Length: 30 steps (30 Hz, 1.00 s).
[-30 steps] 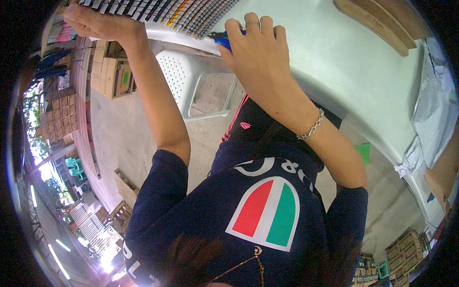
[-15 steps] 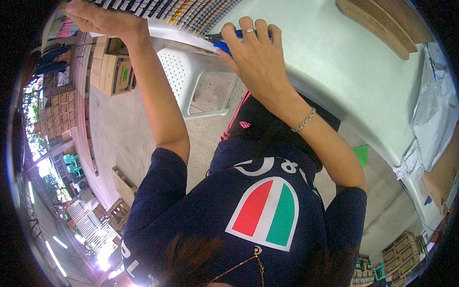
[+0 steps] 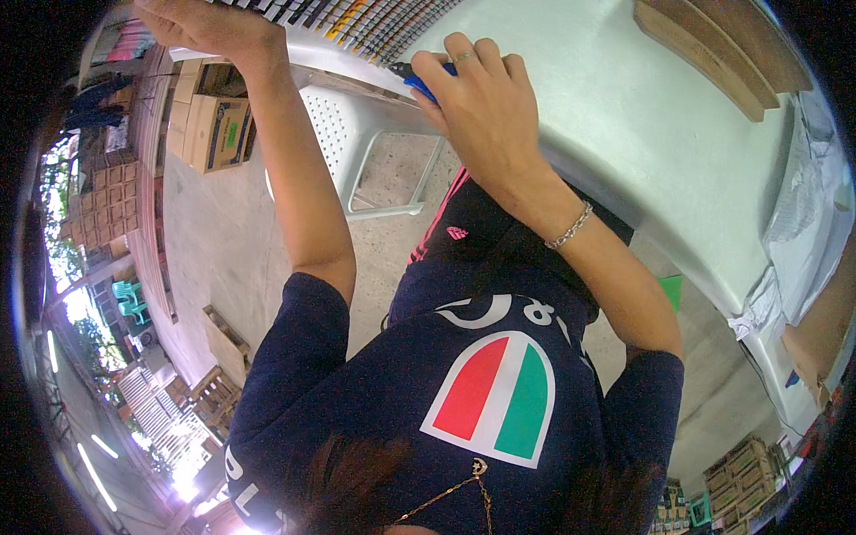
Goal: The person prepares spiral-bound notebooks by using a pair of pliers to trim or adjust the metal coils on a stack of books at a workspace.
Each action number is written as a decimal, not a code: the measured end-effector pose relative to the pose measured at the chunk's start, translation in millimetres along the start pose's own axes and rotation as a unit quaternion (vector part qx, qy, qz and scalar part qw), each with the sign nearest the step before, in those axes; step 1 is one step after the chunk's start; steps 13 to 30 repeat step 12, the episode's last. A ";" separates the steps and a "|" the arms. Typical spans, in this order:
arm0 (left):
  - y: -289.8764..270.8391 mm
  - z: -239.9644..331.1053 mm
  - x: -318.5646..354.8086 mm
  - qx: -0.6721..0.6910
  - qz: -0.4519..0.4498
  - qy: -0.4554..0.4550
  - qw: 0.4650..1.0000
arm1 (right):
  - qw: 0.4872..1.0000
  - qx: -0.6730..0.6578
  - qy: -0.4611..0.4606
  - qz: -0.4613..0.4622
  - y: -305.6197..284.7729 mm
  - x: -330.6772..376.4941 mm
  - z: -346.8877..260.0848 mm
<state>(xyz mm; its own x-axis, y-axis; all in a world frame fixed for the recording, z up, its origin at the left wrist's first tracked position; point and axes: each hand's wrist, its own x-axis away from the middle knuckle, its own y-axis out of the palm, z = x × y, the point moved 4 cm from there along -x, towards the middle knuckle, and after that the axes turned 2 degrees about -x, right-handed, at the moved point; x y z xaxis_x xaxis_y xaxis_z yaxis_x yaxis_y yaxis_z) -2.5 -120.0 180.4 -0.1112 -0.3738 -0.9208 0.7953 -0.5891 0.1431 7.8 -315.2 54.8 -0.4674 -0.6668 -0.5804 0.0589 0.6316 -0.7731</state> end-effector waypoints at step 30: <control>-7.1 -16.6 -5.9 -0.002 -0.003 0.057 0.998 | 0.910 -0.103 0.108 -0.386 -6.6 -62.8 21.0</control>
